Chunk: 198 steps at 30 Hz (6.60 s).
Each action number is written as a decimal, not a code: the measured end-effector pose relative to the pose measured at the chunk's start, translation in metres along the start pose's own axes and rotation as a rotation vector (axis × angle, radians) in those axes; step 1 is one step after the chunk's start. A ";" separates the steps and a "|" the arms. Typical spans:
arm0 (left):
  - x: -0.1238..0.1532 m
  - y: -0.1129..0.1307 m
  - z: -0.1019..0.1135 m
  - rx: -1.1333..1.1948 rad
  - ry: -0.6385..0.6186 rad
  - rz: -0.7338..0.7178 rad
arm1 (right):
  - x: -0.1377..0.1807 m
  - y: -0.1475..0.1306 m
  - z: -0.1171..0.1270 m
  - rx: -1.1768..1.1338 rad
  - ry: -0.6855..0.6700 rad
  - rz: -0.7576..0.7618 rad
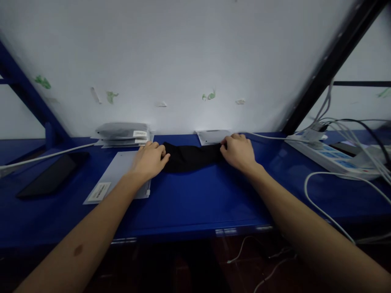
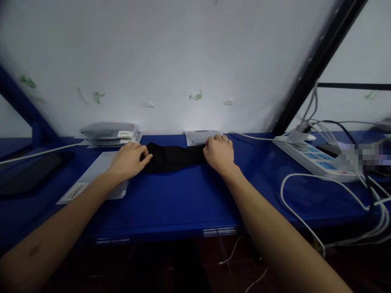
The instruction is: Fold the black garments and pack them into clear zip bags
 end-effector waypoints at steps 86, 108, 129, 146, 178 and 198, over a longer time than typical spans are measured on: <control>-0.014 0.056 -0.003 0.019 -0.252 -0.182 | -0.007 -0.015 -0.011 -0.225 -0.503 0.393; -0.008 0.036 0.003 0.081 -0.191 -0.157 | -0.005 0.033 -0.014 -0.362 -0.350 0.252; -0.002 0.043 0.013 0.159 -0.155 -0.275 | 0.000 0.028 -0.010 -0.367 -0.480 0.203; -0.020 0.019 0.017 0.275 0.100 0.055 | -0.006 0.031 0.040 -0.404 0.289 0.109; -0.006 0.039 0.013 0.183 -0.107 -0.147 | -0.001 0.016 -0.020 -0.314 -0.244 0.279; -0.004 0.041 0.001 0.225 -0.221 -0.190 | -0.004 0.029 -0.021 -0.262 -0.211 0.225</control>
Point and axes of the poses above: each hand's wrist, its own x-axis away from the middle knuckle, its own z-axis out of the back of the hand, y = z × x, the point moved 8 cm from there along -x, towards the middle knuckle, and after that the axes turned 5 degrees about -x, right-handed, at the moved point
